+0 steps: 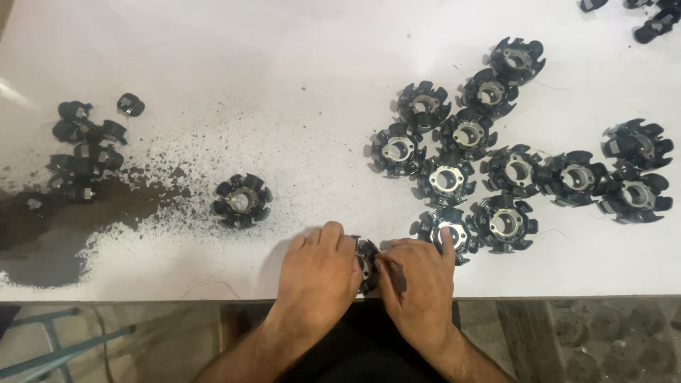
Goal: The person sits at a white workbench and assembles small black plastic housings with metal center hubs, pressing small black inserts into each housing by hand and using a small stick to help seat them. Finished housings are placed in a growing group on the right side of the table while unassembled parts sit on the left.
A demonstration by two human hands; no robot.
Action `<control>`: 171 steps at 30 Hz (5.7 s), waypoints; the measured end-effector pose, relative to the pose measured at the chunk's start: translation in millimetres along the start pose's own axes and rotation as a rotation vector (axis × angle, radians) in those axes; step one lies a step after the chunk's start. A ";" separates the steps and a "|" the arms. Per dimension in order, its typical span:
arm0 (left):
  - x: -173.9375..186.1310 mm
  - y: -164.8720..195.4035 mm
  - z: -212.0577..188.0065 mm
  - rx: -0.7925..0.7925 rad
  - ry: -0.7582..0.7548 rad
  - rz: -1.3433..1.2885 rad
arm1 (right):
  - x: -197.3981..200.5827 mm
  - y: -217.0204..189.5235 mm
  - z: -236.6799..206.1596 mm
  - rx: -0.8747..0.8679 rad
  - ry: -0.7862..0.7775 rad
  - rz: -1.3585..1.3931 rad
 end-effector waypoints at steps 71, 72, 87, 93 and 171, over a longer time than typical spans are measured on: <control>45.3 -99.5 -38.1 0.202 0.272 0.124 | 16.4 21.0 42.6 0.064 0.168 -0.128; 49.5 -116.8 -34.8 0.315 0.226 0.081 | 18.1 22.3 43.3 0.075 0.169 -0.094; -9.7 -30.9 -37.1 0.071 0.057 -0.463 | 20.7 23.2 -9.2 0.014 0.069 0.160; -1.1 -26.1 -30.5 0.084 0.108 -0.403 | -8.3 -4.7 -1.2 0.065 -0.007 0.137; -12.7 -26.5 -44.4 0.122 0.397 -0.367 | -21.3 -9.1 -13.5 0.094 -0.023 0.093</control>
Point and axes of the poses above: each hand's wrist, its own z-axis towards the middle knuckle, its own x-axis out of the back of the hand, y = z × x, the point moved 4 cm from there along z, towards the middle knuckle, and after that the axes turned 10 degrees about -x, right-handed, at the moved point
